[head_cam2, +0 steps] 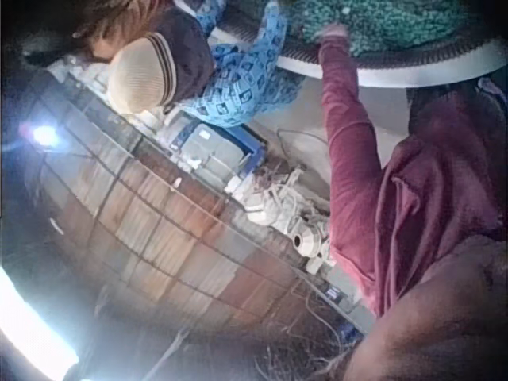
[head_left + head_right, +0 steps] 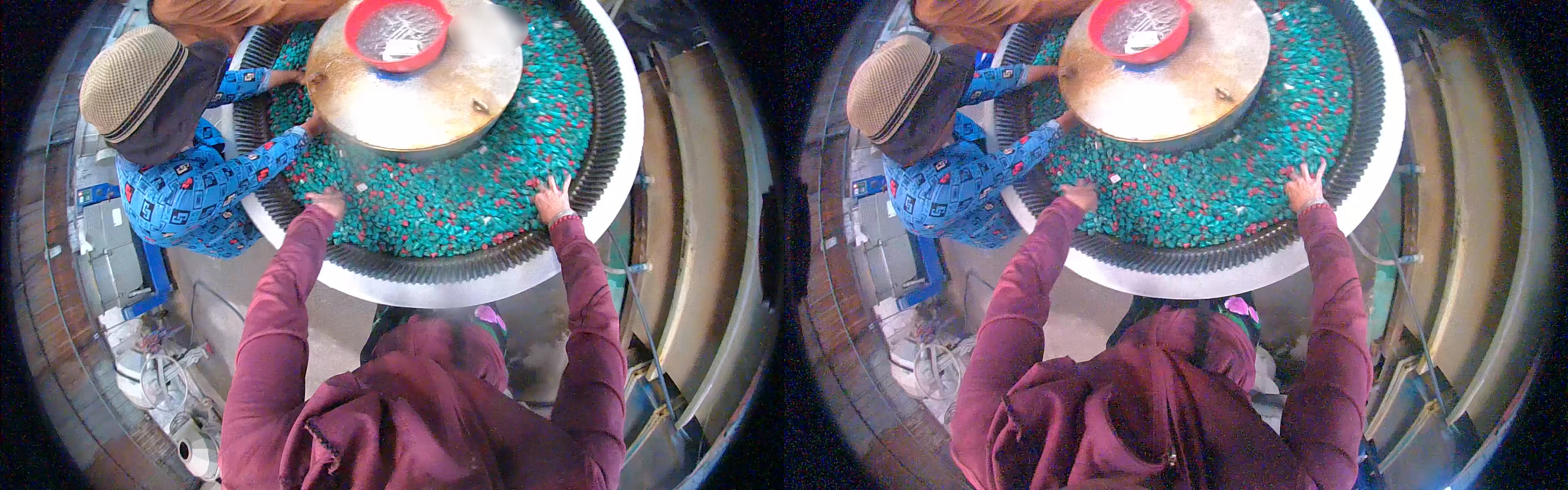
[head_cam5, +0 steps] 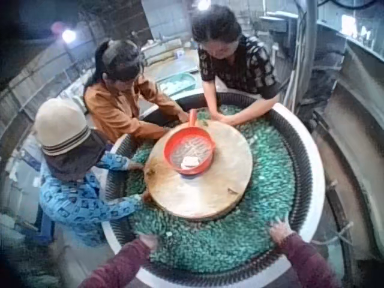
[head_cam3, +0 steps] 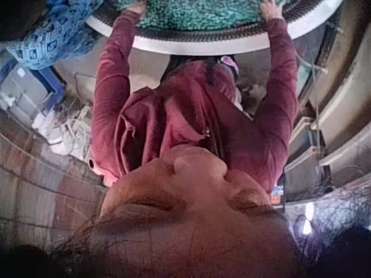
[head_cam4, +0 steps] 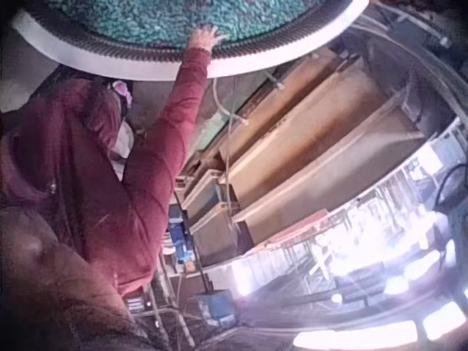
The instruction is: The person stands at a rotating drum filled with green and red plastic pellets and picks out small white plastic pieces by hand. They place the selected pieces into a red scoop located at the center of the drum. Other workers are also sorting pellets at the same station.
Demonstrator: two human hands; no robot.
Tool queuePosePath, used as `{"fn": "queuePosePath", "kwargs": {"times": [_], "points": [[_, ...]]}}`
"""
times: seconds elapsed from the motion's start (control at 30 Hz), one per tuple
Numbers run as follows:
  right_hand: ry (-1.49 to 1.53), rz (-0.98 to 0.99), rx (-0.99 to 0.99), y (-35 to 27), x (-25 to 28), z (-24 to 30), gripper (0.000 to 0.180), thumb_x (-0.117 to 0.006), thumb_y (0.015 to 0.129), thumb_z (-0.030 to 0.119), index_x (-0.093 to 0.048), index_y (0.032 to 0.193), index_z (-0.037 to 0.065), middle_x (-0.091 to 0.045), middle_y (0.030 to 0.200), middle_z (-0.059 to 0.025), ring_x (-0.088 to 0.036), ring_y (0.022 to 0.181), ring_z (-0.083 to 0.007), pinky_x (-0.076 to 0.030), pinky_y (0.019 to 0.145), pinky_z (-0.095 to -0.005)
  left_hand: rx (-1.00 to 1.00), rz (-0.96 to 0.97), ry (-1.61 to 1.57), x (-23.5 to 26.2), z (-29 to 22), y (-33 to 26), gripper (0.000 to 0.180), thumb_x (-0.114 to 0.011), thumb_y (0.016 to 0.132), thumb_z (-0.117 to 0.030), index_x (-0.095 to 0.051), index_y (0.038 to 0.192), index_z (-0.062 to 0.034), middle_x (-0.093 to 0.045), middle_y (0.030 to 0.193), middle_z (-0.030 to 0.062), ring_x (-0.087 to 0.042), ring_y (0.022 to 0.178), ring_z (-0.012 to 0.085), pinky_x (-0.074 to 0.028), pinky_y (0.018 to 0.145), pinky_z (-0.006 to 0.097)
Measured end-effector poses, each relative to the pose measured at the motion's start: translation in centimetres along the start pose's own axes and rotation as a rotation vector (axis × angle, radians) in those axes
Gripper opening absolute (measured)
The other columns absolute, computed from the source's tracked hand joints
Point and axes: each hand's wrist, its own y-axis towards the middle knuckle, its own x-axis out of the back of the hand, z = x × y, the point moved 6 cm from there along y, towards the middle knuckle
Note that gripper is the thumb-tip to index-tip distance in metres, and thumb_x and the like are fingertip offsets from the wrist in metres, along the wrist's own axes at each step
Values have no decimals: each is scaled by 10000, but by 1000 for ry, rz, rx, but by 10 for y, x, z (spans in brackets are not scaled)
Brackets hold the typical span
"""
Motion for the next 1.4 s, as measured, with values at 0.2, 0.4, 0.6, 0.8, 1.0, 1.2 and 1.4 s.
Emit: {"fn": "queuePosePath", "kwargs": {"times": [0.2, 0.4, 0.6, 0.8, 1.0, 1.2, 1.4], "points": [[356, -409, -130, -31, 73, -62, 371, -598, 764, 127, -609, 1117, 241, -542, 1119, -52, -438, 1139, -280, -370, 934, -543, 46, -507, -410, 76, 29, -75, 141, -521, 752, -95, -652, 785, -57, -582, 1000, 178, -585, 920, 373, -515, 670, 493], [998, -626, -264, -68, 134, -39, 749, -521, 760, -2, -218, 1415, 198, -599, 762, -190, -598, 748, -356, -464, 661, -461, -267, -900, -906, 145, -1, -171, 169, -591, 718, -20, -675, 864, -28, -627, 746, 208, -637, 710, 327, -503, 634, 403], [775, -719, -212, -82, 127, -3, 640, -638, 704, 71, -425, 1308, 79, -564, 1025, -156, -506, 997, -332, -409, 857, -425, -219, -703, -894, 222, 1, -197, 219, -622, 781, -244, -668, 799, -31, -625, 756, 184, -616, 773, 332, -491, 678, 420], [656, -551, -246, -71, 118, -45, 666, -664, 671, 85, -431, 1294, 72, -456, 1245, -182, -386, 1161, -403, -332, 1001, -458, -416, -554, -959, 219, -49, -173, 317, -601, 799, -209, -591, 1008, 29, -609, 923, 242, -582, 918, 381, -467, 786, 447], [915, -670, -65, -19, 132, -94, 804, -680, 719, 95, -247, 1394, 45, -393, 1329, -201, -390, 1215, -341, -338, 998, -389, -653, -503, -1107, 249, -145, -122, 587, -564, 844, -256, -365, 1295, 62, -560, 1135, 249, -536, 1080, 364, -413, 930, 398], [1140, -509, -316, 100, 68, -210, 615, -613, 822, 260, -380, 1301, -48, -512, 1222, -239, -524, 1111, -316, -401, 934, -356, -560, -267, -1202, 339, -300, 24, 525, -516, 842, -172, -372, 1264, 103, -426, 1249, 317, -414, 1193, 394, -346, 996, 440], [673, -769, 65, 224, 92, -218, 458, -537, 850, 157, -418, 1252, -28, -481, 1209, -250, -418, 1183, -383, -361, 969, -437, -72, -950, -1298, 333, -346, 198, 260, -454, 836, -138, -523, 954, 83, -553, 883, 295, -536, 836, 461, -428, 744, 515]]}}
